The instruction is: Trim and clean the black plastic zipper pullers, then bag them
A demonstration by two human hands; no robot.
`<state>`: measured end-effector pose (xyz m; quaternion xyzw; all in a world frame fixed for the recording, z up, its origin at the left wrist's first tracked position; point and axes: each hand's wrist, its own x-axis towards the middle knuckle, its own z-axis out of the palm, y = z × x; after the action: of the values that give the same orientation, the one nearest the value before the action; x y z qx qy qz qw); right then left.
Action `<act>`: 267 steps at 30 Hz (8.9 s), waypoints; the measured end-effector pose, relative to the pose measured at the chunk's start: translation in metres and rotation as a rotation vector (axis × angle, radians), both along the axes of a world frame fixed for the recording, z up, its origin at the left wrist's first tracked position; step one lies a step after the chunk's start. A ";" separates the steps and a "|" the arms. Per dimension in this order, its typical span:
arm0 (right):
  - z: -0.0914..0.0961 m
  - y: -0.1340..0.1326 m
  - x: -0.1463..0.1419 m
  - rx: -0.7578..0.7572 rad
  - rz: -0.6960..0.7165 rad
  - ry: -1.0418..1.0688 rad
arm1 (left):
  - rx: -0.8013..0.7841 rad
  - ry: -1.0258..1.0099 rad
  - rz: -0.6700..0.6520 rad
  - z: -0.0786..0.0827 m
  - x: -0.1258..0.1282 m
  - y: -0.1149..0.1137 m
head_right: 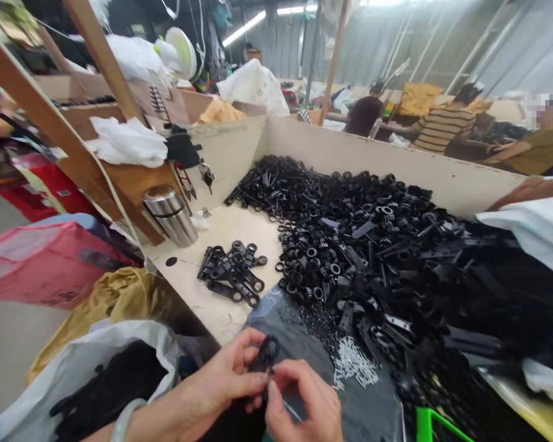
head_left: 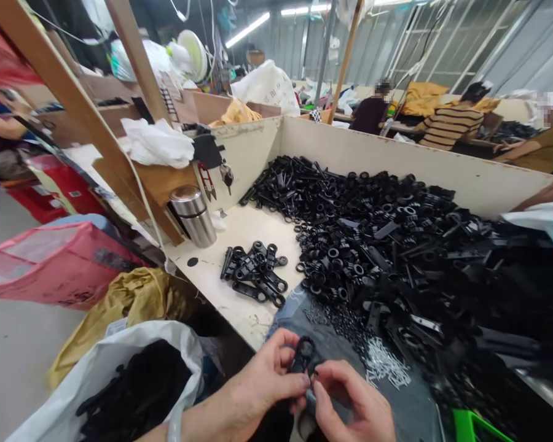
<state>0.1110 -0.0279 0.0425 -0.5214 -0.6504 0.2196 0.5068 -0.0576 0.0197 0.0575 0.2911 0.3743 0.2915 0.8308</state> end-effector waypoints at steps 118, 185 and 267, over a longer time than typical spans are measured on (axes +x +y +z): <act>0.002 0.010 -0.001 -0.014 0.298 -0.536 | 0.089 0.213 -0.061 -0.012 -0.011 -0.016; 0.017 0.023 -0.037 -0.194 0.426 -1.162 | 0.137 0.170 0.063 -0.033 -0.015 -0.002; -0.019 -0.022 -0.030 0.208 -0.240 -0.320 | 0.100 0.199 0.189 -0.001 0.013 -0.001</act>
<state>0.0814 -0.0501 0.0233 -0.5683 -0.6750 0.0040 0.4706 -0.0445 0.0191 0.0567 0.3229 0.4656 0.3564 0.7429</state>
